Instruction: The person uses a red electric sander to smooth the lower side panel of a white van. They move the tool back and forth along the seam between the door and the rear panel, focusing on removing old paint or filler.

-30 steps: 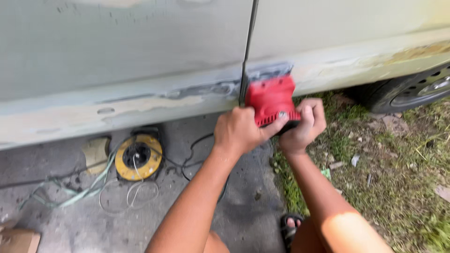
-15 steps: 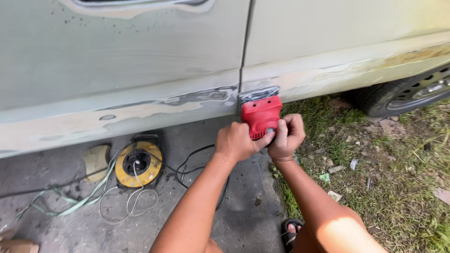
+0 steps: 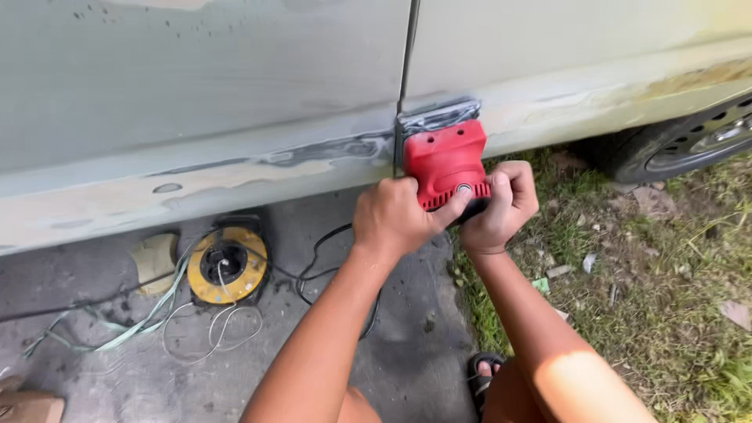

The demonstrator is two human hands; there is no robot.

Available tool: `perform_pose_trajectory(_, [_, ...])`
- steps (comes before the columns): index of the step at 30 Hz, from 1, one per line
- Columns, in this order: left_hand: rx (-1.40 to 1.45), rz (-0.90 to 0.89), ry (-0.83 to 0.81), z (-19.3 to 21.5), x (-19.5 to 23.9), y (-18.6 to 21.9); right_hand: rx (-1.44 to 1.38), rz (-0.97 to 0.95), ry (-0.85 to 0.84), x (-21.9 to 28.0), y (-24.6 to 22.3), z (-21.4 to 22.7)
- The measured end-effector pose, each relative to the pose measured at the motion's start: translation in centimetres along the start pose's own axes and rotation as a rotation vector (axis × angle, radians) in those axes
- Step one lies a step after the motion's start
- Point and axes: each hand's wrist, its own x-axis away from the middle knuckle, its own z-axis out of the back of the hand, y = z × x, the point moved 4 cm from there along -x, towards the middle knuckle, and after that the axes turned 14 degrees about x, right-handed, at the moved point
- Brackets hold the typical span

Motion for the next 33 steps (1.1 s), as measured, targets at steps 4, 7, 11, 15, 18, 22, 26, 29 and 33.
perform_pose_trajectory(4, [-0.059, 0.029, -0.119, -2.5, -0.1, -2.9, 0.071, 0.0, -0.029, 3.6, 4.5, 0.4])
perform_pose_trajectory(7, [-0.085, 0.037, -0.094, -1.2, -0.7, -1.4, 0.022, -0.142, -0.02, 1.5, 2.6, -0.4])
perform_pose_trajectory(11, [-0.014, 0.023, -0.034, -1.3, 0.7, -2.0, 0.074, -0.053, -0.06, 3.2, 4.2, 0.6])
perform_pose_trajectory(15, [-0.074, -0.055, -0.015, -2.9, -0.4, -3.5, 0.051, -0.128, -0.032, 3.9, 5.4, 0.0])
perform_pose_trajectory(18, [0.001, -0.041, 0.012, 0.2, 0.3, -0.2, 0.185, 0.135, -0.019, 1.2, 5.3, 0.4])
perform_pose_trajectory(22, [-0.012, -0.024, -0.034, -2.2, -0.3, -2.5, 0.091, 0.014, 0.003, 3.2, 5.8, 0.1])
perform_pose_trajectory(26, [-0.044, -0.002, -0.028, -1.4, -0.2, -1.2, 0.107, -0.042, 0.014, 2.4, 5.8, 0.5])
perform_pose_trajectory(29, [0.018, 0.022, 0.016, -2.1, 0.4, -1.8, 0.102, -0.027, 0.035, 1.4, 0.0, 1.3])
perform_pose_trajectory(33, [-0.054, 0.039, -0.034, -3.8, -0.7, -4.7, 0.067, -0.053, -0.019, 3.7, 3.6, 0.0])
